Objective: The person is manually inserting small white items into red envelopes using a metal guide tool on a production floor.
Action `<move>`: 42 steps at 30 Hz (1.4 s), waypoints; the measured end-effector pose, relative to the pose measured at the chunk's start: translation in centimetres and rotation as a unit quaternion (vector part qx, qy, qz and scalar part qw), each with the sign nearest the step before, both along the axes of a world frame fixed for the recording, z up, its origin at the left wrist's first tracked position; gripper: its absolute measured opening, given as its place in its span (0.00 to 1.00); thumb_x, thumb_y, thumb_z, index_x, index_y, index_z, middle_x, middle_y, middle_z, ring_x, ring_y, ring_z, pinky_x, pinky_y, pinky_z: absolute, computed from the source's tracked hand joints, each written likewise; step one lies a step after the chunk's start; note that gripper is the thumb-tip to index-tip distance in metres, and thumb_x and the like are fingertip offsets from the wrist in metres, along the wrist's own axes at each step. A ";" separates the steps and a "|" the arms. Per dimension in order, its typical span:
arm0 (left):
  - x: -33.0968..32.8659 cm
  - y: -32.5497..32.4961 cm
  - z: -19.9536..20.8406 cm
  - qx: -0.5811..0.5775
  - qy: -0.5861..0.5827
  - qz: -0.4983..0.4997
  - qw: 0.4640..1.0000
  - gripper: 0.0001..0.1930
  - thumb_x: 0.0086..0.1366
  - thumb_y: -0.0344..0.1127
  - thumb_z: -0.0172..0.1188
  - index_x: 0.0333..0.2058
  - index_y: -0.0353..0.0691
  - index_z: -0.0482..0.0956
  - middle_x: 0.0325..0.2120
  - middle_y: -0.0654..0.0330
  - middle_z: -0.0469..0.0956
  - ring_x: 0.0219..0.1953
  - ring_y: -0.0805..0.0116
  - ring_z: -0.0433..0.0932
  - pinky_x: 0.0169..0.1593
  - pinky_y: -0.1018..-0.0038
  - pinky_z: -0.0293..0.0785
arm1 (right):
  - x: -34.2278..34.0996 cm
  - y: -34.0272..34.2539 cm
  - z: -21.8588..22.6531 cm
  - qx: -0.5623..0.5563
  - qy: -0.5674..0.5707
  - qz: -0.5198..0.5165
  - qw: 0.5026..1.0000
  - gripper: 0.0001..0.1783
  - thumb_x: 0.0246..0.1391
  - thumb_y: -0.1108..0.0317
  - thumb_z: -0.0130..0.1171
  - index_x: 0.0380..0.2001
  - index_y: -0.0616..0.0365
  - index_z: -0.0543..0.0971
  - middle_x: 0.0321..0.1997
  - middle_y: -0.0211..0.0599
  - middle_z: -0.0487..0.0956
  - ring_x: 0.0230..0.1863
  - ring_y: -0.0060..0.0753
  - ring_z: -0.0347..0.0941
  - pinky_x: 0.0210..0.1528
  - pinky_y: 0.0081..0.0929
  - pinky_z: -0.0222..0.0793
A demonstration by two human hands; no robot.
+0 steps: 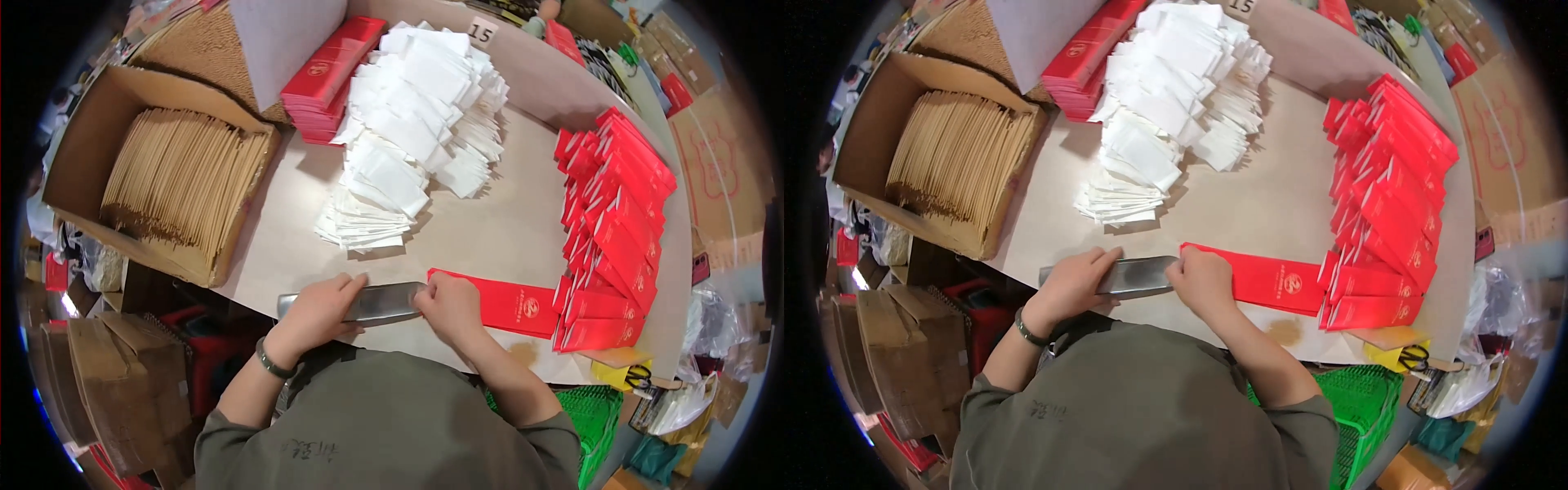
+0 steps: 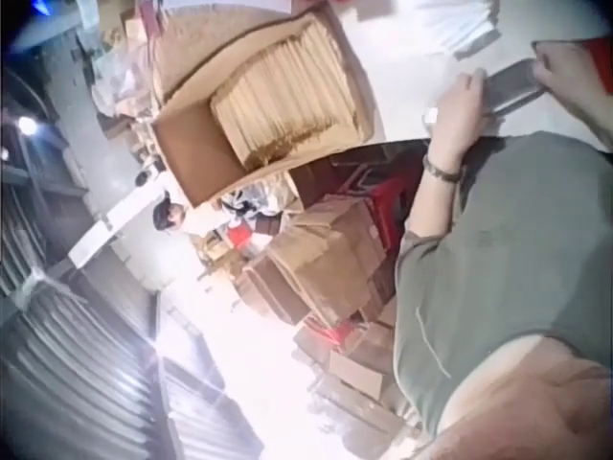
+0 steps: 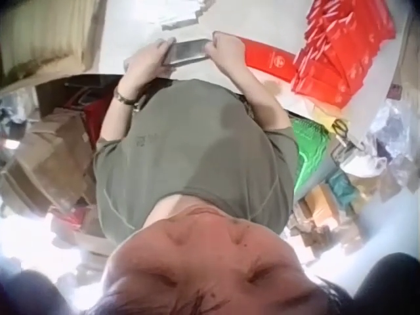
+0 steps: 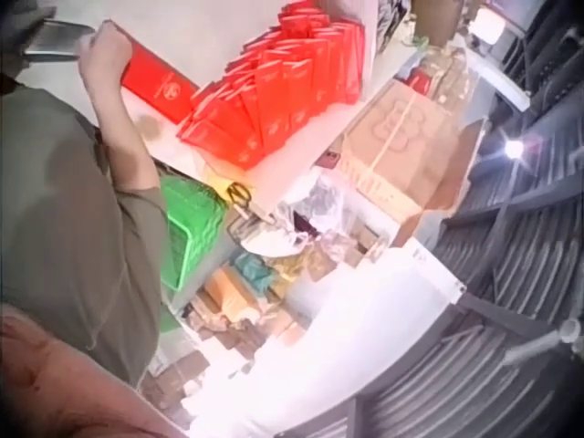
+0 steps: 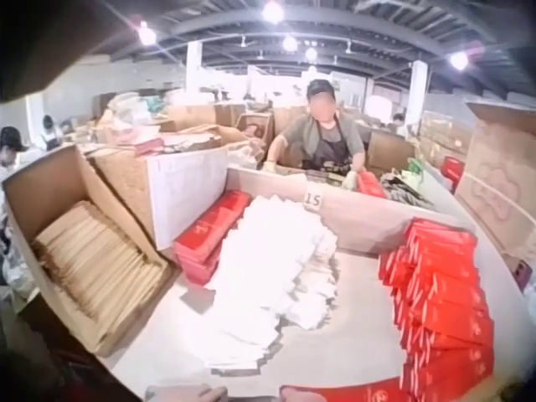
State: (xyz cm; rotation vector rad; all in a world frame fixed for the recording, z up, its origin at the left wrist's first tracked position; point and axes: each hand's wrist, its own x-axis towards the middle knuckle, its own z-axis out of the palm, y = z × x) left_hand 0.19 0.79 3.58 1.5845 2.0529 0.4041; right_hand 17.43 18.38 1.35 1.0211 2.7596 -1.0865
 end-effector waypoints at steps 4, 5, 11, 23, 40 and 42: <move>-0.9 1.5 -0.2 0.124 -0.021 -0.062 0.990 0.38 0.46 0.42 0.77 0.56 0.39 0.71 0.43 0.52 0.76 0.44 0.47 0.77 0.47 0.61 0.74 | -1.6 -2.1 0.6 -0.014 0.063 0.089 0.994 0.11 0.53 0.62 0.59 0.29 0.60 0.79 0.24 0.47 0.80 0.29 0.53 0.78 0.33 0.44 0.72; -1.4 1.6 0.2 0.215 -0.029 -0.080 0.973 0.35 0.46 0.42 0.77 0.53 0.38 0.74 0.44 0.52 0.77 0.46 0.47 0.77 0.48 0.61 0.74 | -2.1 -1.7 1.2 -0.010 0.114 0.088 0.990 0.11 0.54 0.62 0.60 0.29 0.60 0.80 0.24 0.45 0.79 0.28 0.52 0.77 0.32 0.43 0.71; -16.0 -6.6 1.7 0.227 0.261 0.397 0.850 0.14 0.61 0.34 0.64 0.46 0.39 0.81 0.41 0.50 0.80 0.45 0.47 0.78 0.46 0.59 0.76 | -7.8 6.7 -1.5 0.163 0.279 -0.059 0.944 0.10 0.54 0.66 0.62 0.32 0.63 0.78 0.26 0.43 0.79 0.28 0.42 0.76 0.34 0.34 0.71; -19.9 -10.4 -1.6 0.022 0.271 0.314 0.909 0.07 0.64 0.28 0.52 0.39 0.33 0.73 0.31 0.42 0.76 0.37 0.36 0.74 0.39 0.52 0.70 | -3.6 -1.0 0.4 0.010 0.089 0.174 0.981 0.10 0.52 0.69 0.65 0.37 0.62 0.81 0.36 0.42 0.81 0.38 0.44 0.78 0.42 0.37 0.72; -2.8 -2.7 -2.4 0.065 -0.208 0.144 0.965 0.06 0.59 0.24 0.65 0.35 0.32 0.79 0.27 0.55 0.81 0.32 0.67 0.79 0.38 0.70 0.75 | 1.0 -1.8 -0.7 0.108 0.196 0.234 0.946 0.17 0.45 0.63 0.72 0.30 0.62 0.75 0.59 0.50 0.73 0.56 0.55 0.70 0.57 0.47 0.67; 1.5 0.5 -2.8 0.166 -0.164 0.066 0.970 0.10 0.56 0.27 0.68 0.36 0.35 0.79 0.31 0.53 0.79 0.36 0.56 0.80 0.41 0.66 0.76 | 0.1 -2.5 -0.2 0.107 0.197 0.239 0.945 0.18 0.45 0.63 0.71 0.34 0.63 0.75 0.58 0.50 0.73 0.57 0.56 0.69 0.57 0.46 0.67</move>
